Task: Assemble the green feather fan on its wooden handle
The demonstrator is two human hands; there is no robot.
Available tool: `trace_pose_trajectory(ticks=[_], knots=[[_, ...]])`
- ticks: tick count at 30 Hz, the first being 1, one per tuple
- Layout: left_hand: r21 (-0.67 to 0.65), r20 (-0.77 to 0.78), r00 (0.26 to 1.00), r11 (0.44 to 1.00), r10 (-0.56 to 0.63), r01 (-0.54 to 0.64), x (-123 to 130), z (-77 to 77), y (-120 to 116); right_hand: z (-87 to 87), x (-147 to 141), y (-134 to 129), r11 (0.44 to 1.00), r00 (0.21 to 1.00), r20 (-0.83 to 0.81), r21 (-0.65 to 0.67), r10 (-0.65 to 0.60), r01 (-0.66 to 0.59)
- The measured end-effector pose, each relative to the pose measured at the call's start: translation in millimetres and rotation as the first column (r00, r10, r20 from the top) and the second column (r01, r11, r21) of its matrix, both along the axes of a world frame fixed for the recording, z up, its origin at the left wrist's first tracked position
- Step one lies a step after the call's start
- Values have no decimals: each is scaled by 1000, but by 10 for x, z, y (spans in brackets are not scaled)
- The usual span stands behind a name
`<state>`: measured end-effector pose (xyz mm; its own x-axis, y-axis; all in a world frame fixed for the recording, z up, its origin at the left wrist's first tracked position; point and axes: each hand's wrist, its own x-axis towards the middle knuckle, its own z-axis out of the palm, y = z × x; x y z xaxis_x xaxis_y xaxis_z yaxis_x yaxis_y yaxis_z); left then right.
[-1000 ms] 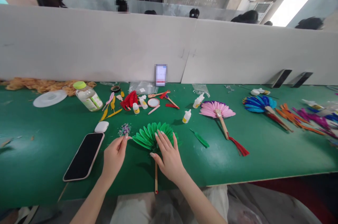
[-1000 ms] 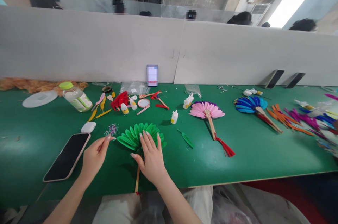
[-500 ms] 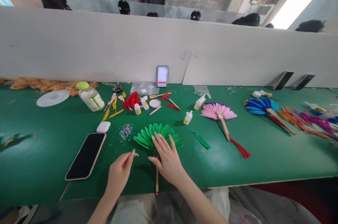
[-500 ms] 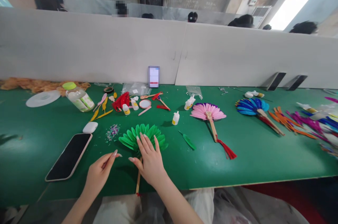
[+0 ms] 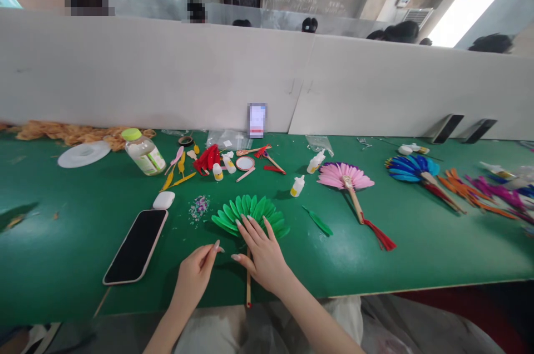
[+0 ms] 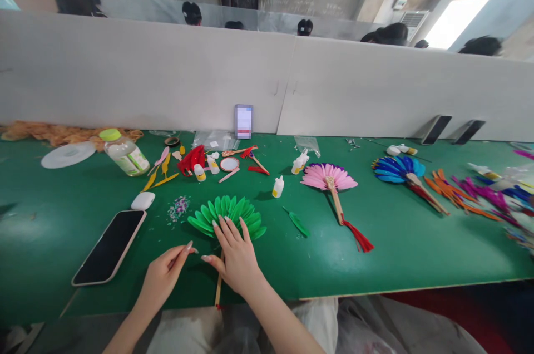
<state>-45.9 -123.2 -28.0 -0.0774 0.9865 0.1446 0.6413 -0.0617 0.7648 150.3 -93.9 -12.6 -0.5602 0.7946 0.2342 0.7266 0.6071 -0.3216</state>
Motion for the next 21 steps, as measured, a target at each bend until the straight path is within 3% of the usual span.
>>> trace_pose_trajectory(ticks=[4, 7, 12, 17, 21], knots=[[-13, 40, 998, 999, 38, -38, -10, 7, 8, 35, 8, -12, 1000, 1000, -17, 31, -4, 5], [-2, 42, 990, 991, 134, -134, -3, 76, 58, 55, 18, -25, 999, 1000, -20, 41, 1, 0], [58, -90, 958, 961, 273, -269, 57, 247, 256, 34, 32, -38, 1000, 1000, -8, 18, 5, -5], [55, -150, 956, 968, 252, -246, 93, 274, 456, 22, 42, -40, 1000, 1000, -8, 25, 6, -6], [28, -149, 964, 975, 222, -220, 89, 231, 487, 29, 46, -40, 1000, 1000, -20, 25, 5, -5]])
